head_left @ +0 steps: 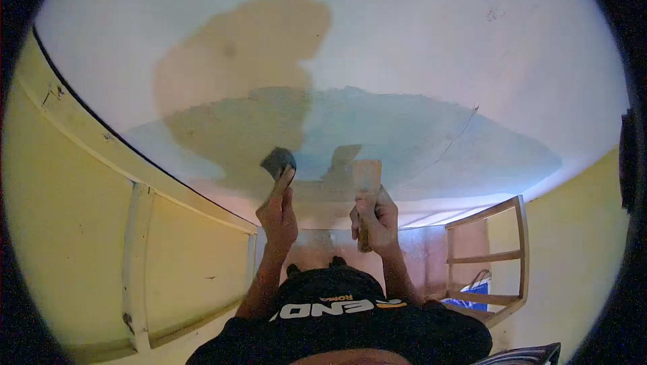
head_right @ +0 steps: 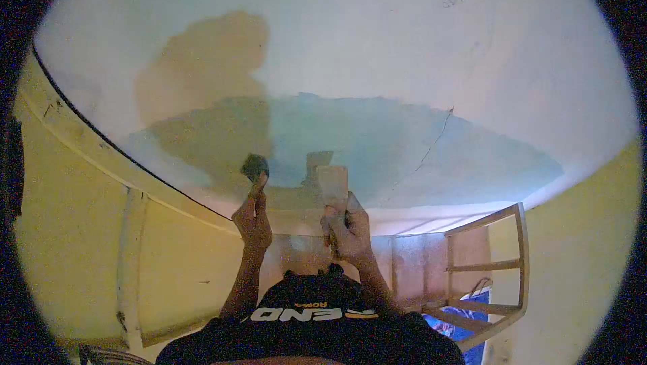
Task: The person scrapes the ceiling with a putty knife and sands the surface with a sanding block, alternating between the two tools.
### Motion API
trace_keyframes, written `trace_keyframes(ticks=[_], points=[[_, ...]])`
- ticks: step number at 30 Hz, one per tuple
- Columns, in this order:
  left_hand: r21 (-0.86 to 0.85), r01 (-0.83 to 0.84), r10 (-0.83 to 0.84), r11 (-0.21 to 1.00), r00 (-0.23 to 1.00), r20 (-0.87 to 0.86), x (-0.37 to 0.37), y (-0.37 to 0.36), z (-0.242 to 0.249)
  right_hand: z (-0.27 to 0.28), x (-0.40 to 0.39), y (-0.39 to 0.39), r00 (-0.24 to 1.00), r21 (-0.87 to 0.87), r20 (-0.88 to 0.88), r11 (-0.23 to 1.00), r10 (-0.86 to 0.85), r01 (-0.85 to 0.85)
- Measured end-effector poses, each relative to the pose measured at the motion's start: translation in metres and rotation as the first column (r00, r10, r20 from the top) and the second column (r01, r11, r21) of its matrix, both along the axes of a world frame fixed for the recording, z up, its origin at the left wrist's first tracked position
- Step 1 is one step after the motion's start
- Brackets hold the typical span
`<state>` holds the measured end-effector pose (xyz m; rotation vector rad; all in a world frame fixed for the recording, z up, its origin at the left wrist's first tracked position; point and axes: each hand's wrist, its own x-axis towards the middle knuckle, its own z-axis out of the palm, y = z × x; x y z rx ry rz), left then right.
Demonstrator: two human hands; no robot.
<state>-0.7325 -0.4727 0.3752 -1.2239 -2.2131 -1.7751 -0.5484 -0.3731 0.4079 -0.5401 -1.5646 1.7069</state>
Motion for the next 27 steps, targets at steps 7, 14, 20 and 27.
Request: trace_keyframes(ticks=[7,14,20,27], points=[[-0.05,-0.024,0.026,0.998,0.998,0.055,-0.014,-0.047,-0.027,0.02,-0.048,-0.003,0.989,-0.002,-0.034,0.99,-0.142,0.142],[-0.022,0.048,-0.043,0.999,0.978,0.204,-0.03,-0.072,-0.033,0.071,-0.103,-0.003,0.964,0.204,-0.005,0.943,-0.268,0.263],[0.074,0.06,-0.069,0.995,0.989,0.128,-0.054,-0.085,-0.033,0.081,-0.117,-0.016,0.945,0.197,0.006,0.927,-0.328,0.32],[-0.009,0.014,-0.012,1.0,0.987,0.158,-0.065,-0.092,-0.026,0.086,-0.129,-0.019,0.951,0.15,-0.044,0.939,-0.307,0.31]])
